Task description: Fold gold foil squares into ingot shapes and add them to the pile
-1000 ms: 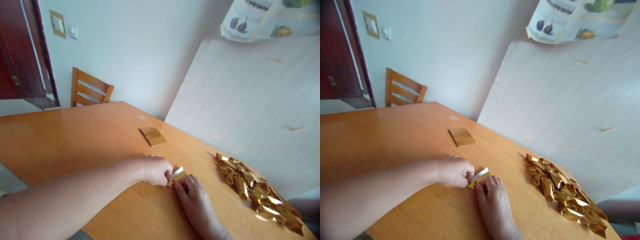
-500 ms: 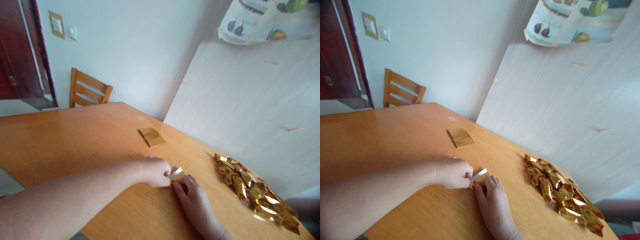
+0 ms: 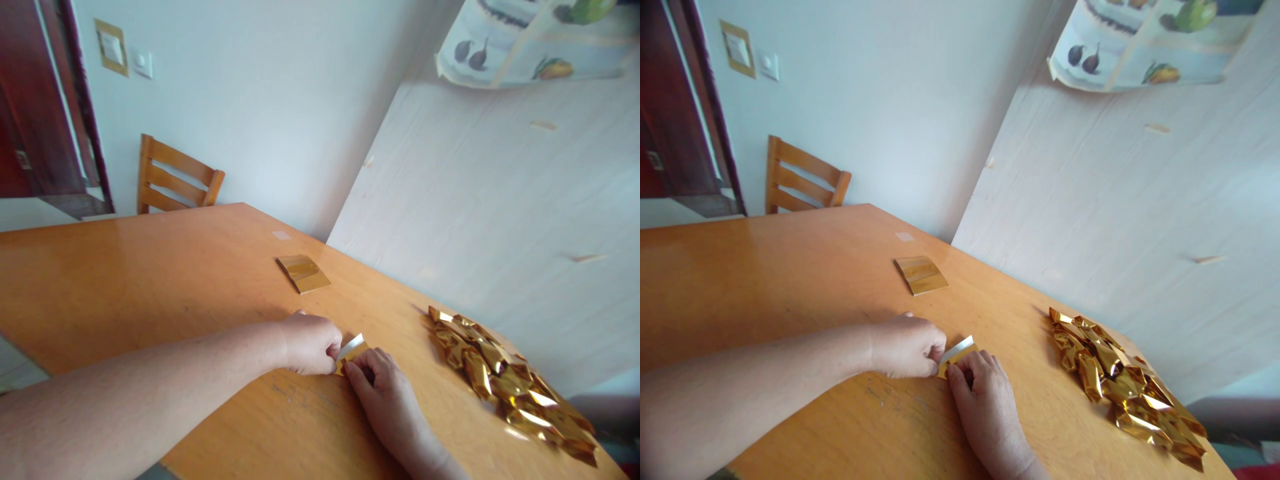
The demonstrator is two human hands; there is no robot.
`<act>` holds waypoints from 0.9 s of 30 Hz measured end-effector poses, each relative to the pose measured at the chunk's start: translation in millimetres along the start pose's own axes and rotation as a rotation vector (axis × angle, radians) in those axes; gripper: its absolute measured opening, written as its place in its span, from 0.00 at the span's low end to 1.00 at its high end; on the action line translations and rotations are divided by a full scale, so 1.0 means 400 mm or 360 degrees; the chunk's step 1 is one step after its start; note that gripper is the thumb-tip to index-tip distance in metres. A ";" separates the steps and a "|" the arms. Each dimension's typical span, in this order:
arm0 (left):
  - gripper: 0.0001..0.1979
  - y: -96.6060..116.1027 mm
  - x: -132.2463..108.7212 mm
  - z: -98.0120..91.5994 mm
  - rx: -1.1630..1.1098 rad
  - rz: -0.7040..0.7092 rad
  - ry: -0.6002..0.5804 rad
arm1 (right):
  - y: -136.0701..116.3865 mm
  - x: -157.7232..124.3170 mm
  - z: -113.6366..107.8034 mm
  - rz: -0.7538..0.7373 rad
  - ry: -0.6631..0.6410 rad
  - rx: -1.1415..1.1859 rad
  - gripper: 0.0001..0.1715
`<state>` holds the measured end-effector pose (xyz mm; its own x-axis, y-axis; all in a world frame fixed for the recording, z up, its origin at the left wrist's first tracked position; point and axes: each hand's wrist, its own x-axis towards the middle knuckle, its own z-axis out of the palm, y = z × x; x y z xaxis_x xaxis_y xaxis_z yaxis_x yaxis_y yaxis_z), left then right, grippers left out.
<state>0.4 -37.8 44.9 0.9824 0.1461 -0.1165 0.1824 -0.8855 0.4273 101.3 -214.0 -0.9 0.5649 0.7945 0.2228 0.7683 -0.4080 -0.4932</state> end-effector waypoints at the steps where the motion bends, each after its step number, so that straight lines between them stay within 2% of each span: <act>1: 0.04 0.001 -0.001 0.000 0.0005 0.0007 0.0005 | 0.000 0.001 0.001 0.0000 0.0000 -0.0005 0.13; 8: 0.03 0.000 -0.007 0.009 0.0024 0.0082 0.0061 | 0.003 0.003 0.005 0.0018 -0.0001 -0.0016 0.10; 14: 0.07 0.001 -0.009 0.015 0.0026 0.0161 0.0094 | 0.007 0.006 0.005 0.0020 -0.0014 -0.0010 0.09; 20: 0.06 -0.002 -0.008 0.019 -0.0024 0.0196 0.0075 | 0.012 0.004 0.002 0.0000 -0.0010 -0.0061 0.11; 27: 0.06 0.000 -0.008 0.010 -0.0032 0.0169 0.0027 | 0.018 0.001 -0.022 0.0121 -0.0026 -0.0289 0.16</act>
<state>-2.9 -39.8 41.8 0.9968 0.0592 -0.0545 0.0775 -0.8876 0.4541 109.9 -220.6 3.1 0.6196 0.7649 0.1761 0.7660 -0.5404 -0.3480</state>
